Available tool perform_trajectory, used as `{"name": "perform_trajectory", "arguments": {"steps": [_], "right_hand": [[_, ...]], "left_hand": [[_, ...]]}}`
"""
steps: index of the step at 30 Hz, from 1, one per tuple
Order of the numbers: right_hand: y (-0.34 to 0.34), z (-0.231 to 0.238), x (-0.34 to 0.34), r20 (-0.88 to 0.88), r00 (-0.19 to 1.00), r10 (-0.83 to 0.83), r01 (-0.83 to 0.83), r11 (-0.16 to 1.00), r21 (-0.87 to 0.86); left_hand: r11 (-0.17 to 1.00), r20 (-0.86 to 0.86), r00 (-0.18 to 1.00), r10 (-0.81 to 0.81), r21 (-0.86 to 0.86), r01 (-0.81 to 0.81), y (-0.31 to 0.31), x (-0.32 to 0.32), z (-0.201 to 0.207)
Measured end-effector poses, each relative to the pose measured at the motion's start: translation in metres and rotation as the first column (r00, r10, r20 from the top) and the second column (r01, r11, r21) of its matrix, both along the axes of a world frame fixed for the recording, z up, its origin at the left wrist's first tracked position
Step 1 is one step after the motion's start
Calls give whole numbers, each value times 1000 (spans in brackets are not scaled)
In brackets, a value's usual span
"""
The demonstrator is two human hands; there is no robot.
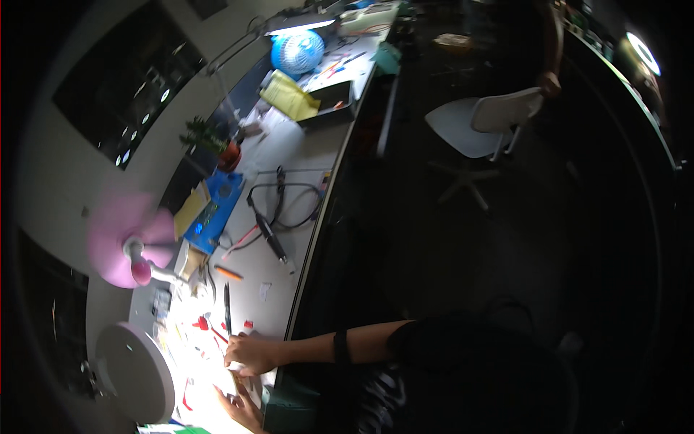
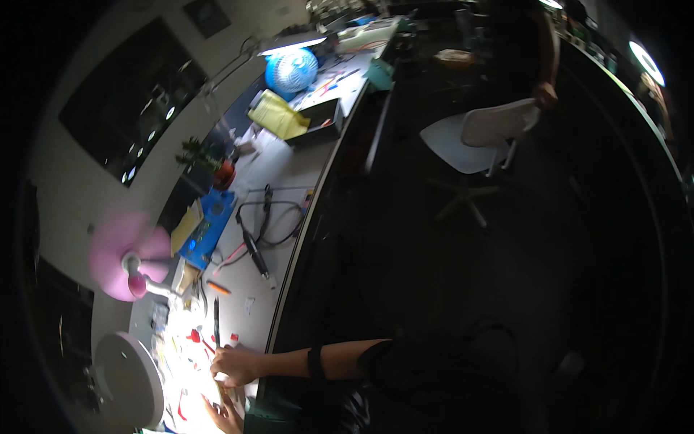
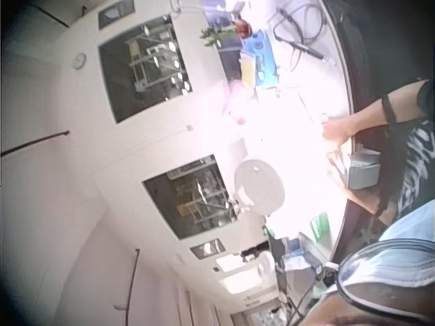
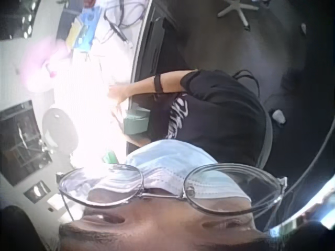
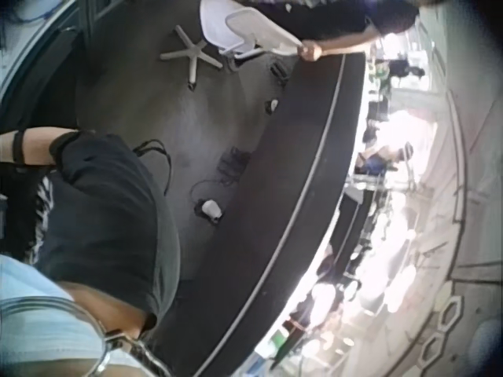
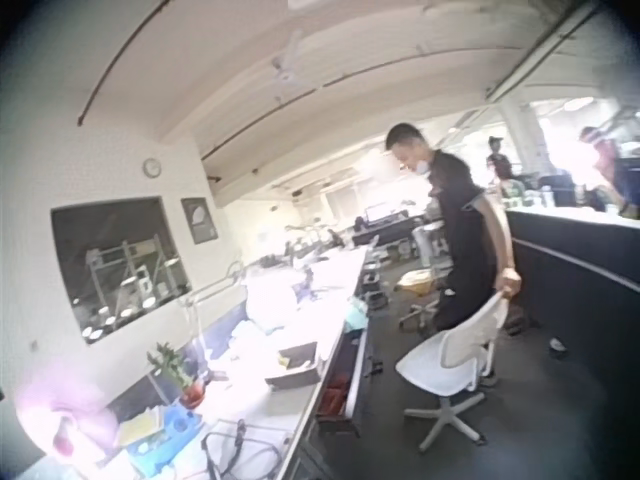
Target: The recorder is assembling and inspecting dental prosthetic models at a workstation, applying red wax-like components and comparing multiple models.
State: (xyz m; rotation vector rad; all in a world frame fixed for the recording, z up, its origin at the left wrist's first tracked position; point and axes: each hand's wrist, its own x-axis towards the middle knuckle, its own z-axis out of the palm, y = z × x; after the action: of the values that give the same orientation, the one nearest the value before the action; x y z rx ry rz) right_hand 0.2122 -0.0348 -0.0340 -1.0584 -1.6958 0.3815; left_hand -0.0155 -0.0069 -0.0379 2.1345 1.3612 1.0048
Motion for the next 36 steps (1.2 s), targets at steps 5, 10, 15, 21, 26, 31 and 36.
{"name": "perform_trajectory", "arguments": {"steps": [5, 10, 15, 21, 26, 31, 36], "right_hand": [[-47, 5, 20, -224, 974, -23, 43, 995, 85], [-166, -69, 101, 62, 932, -356, 320, 893, 318], [-338, -190, 201, 332, 602, -726, 798, 566, -210], [-478, -234, 229, 565, 388, -728, 921, 283, -267], [-395, -154, 265, 410, 263, -873, 951, 306, 41], [-271, -46, 251, 362, 411, -837, 815, 515, 266], [-186, -26, 231, 503, 489, -713, 637, 686, 352]], "left_hand": [[980, -91, 993, 76, 191, -57, -9, -14, -20], [916, -122, 960, 250, 350, -194, -27, -62, -58], [724, -241, 883, 403, 674, -147, -66, -104, -78], [584, -319, 735, 598, 802, -128, -104, -123, -77], [530, -364, 598, 714, 839, -122, -47, -161, -205], [400, -223, 655, 722, 907, -133, -44, -217, -230], [580, -146, 864, 482, 793, -189, -91, -101, -67]]}}
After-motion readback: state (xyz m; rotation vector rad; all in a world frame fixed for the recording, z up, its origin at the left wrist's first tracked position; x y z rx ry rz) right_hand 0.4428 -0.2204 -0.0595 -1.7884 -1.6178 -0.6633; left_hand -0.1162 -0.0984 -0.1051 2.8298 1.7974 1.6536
